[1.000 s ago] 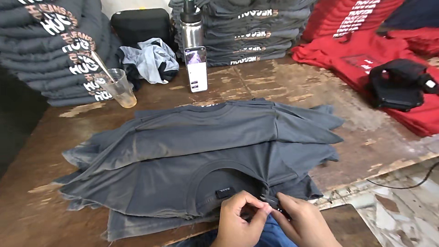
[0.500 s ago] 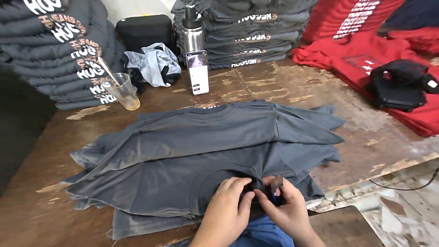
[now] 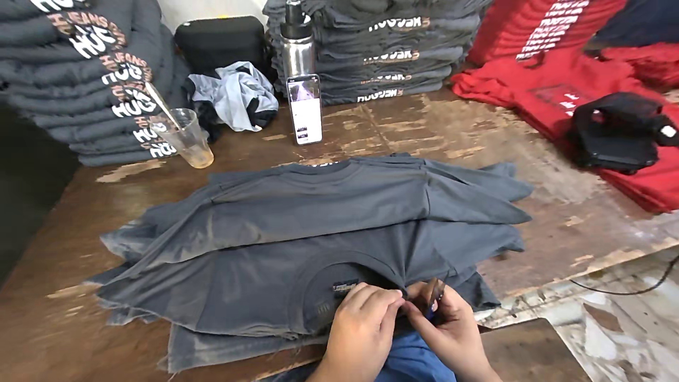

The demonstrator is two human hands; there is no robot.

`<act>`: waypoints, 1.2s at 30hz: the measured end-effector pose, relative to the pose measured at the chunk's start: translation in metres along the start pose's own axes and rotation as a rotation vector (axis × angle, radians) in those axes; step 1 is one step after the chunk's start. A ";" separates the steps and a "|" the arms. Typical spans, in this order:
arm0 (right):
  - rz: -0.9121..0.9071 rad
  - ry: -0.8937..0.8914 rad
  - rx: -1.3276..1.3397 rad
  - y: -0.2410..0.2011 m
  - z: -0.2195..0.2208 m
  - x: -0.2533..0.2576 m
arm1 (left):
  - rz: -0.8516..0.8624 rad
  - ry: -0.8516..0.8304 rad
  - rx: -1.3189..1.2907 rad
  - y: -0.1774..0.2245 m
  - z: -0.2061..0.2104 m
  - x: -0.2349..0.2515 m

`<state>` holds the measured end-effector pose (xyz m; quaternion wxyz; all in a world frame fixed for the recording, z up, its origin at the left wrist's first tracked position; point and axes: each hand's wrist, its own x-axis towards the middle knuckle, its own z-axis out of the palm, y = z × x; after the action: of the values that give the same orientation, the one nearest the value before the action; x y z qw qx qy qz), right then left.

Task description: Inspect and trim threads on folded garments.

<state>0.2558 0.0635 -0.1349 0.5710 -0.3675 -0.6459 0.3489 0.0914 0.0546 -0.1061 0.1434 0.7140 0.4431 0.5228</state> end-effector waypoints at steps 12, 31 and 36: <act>-0.085 0.023 -0.270 -0.002 0.014 0.007 | -0.053 -0.127 0.083 -0.002 -0.056 -0.001; -0.383 -0.372 -0.598 -0.009 0.008 0.012 | -0.512 0.453 -0.660 -0.025 -0.098 -0.010; -0.491 -0.345 -0.381 -0.027 0.041 0.028 | -0.553 0.460 -0.777 -0.023 -0.094 -0.019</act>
<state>0.2111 0.0732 -0.1026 0.4415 -0.2366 -0.8555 0.1314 -0.0028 0.0279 -0.0946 0.4292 0.3316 0.4087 0.7340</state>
